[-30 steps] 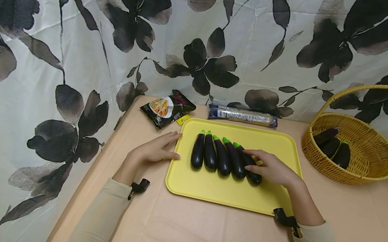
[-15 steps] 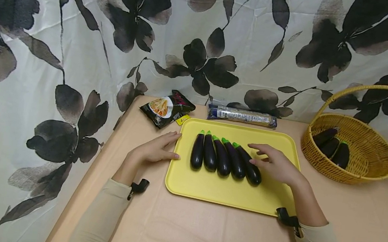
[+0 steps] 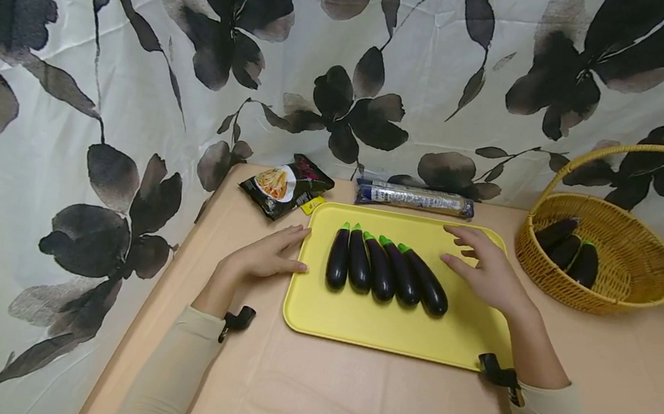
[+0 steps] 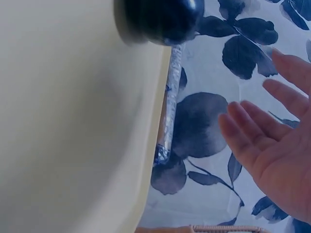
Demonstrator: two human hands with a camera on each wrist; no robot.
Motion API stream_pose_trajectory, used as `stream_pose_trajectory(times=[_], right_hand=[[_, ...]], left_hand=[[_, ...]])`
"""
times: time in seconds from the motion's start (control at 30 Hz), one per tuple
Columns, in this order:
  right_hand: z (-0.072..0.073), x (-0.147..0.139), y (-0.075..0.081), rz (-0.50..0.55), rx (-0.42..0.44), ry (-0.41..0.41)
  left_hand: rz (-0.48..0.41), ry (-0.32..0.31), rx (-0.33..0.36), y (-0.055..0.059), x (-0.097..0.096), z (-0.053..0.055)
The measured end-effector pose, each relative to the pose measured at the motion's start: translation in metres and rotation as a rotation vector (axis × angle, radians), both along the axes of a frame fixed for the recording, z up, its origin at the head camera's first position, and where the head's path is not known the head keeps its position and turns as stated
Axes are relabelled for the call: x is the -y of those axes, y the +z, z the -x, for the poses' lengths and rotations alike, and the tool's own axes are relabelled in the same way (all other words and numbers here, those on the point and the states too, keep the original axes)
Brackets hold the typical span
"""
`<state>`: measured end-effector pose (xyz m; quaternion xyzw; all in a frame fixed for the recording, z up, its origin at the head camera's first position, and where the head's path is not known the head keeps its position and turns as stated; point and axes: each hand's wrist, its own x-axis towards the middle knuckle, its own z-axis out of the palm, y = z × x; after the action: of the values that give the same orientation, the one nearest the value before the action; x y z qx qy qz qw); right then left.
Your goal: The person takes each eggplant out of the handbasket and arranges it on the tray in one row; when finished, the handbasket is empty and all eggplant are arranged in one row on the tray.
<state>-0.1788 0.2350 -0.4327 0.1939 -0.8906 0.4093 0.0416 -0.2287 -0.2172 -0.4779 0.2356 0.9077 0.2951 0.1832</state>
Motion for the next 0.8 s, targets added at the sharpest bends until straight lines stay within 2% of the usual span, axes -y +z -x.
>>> stream_pose_trajectory(times=[0.23, 0.57, 0.8], right_hand=[[-0.001, -0.017, 0.012, 0.012, -0.072, -0.140], [-0.003, -0.064, 0.029, -0.102, -0.114, -0.278], [0.000, -0.096, 0.031, -0.128, -0.079, -0.353]], left_hand=[[0.010, -0.007, -0.005, 0.001, 0.000, 0.001], [0.006, -0.005, -0.004, 0.001, 0.001, 0.001], [0.003, -0.003, 0.004, 0.001, 0.000, 0.000]])
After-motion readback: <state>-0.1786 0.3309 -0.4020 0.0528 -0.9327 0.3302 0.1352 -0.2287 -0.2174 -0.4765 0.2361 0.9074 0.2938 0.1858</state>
